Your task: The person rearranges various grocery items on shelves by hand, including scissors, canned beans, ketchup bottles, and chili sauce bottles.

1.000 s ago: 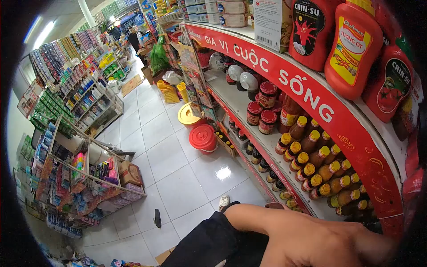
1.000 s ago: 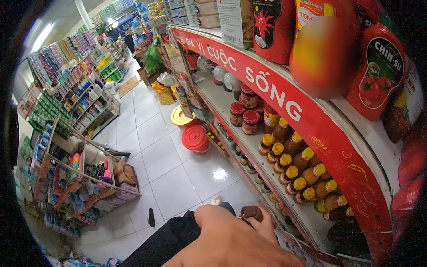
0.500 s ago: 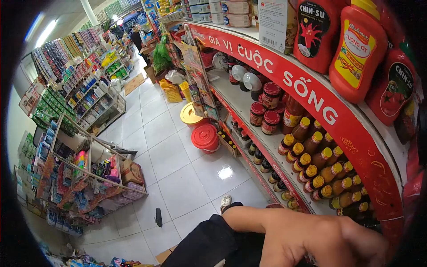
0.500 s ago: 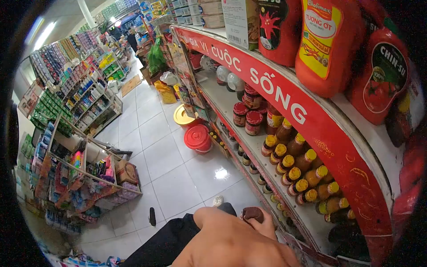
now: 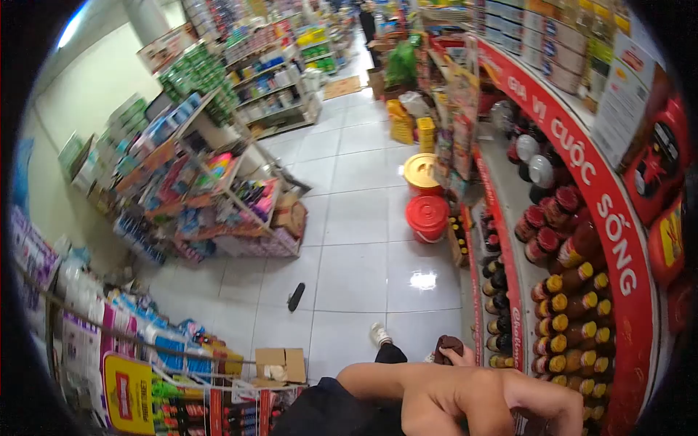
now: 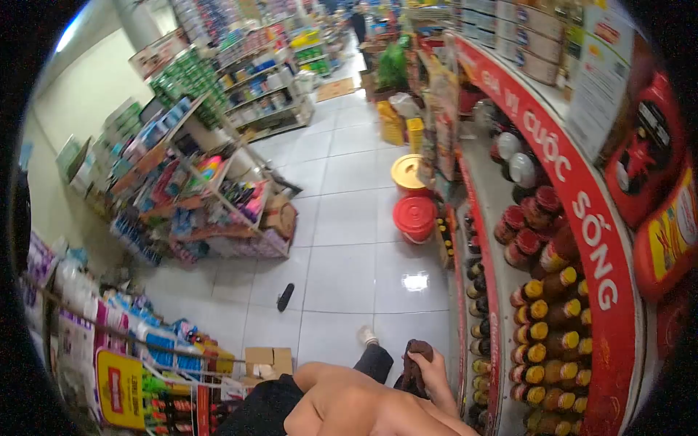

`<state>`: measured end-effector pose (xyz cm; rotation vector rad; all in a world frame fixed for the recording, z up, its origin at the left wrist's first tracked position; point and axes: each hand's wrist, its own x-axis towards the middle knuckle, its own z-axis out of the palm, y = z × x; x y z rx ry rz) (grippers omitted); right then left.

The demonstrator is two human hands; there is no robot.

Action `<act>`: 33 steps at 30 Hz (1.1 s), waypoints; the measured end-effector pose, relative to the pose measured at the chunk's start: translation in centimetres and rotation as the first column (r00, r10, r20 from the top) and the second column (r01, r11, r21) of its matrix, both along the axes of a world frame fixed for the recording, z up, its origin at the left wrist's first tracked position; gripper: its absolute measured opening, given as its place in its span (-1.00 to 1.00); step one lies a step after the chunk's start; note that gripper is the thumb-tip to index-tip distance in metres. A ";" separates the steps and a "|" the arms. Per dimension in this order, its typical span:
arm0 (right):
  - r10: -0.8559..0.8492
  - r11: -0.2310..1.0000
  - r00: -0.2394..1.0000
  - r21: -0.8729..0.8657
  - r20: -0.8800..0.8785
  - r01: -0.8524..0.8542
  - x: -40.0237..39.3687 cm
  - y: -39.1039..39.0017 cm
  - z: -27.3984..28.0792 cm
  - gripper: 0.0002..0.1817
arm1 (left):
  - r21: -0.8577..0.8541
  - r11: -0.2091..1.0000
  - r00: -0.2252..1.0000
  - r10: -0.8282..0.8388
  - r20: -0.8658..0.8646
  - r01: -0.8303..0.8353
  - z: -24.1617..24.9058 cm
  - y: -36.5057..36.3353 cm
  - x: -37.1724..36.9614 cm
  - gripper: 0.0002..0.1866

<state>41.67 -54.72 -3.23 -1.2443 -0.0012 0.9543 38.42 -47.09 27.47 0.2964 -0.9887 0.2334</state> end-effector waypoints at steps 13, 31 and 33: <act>0.187 0.978 0.911 -0.153 0.368 -0.139 -10.1 4.5 3.2 -0.75 | 0.090 0.995 0.991 0.031 0.132 -0.043 0.4 5.0 -14.4 -0.85; 0.577 0.817 0.651 -0.368 0.494 -0.444 -36.3 1.6 1.1 -0.69 | 0.956 0.274 -0.052 0.959 -0.280 -0.102 -21.8 7.9 -52.2 -0.74; 0.641 0.767 0.640 -0.381 0.423 -0.516 -38.2 1.7 2.5 -0.70 | 0.959 0.278 -0.349 0.905 -0.243 0.053 -24.8 5.9 -57.4 -0.78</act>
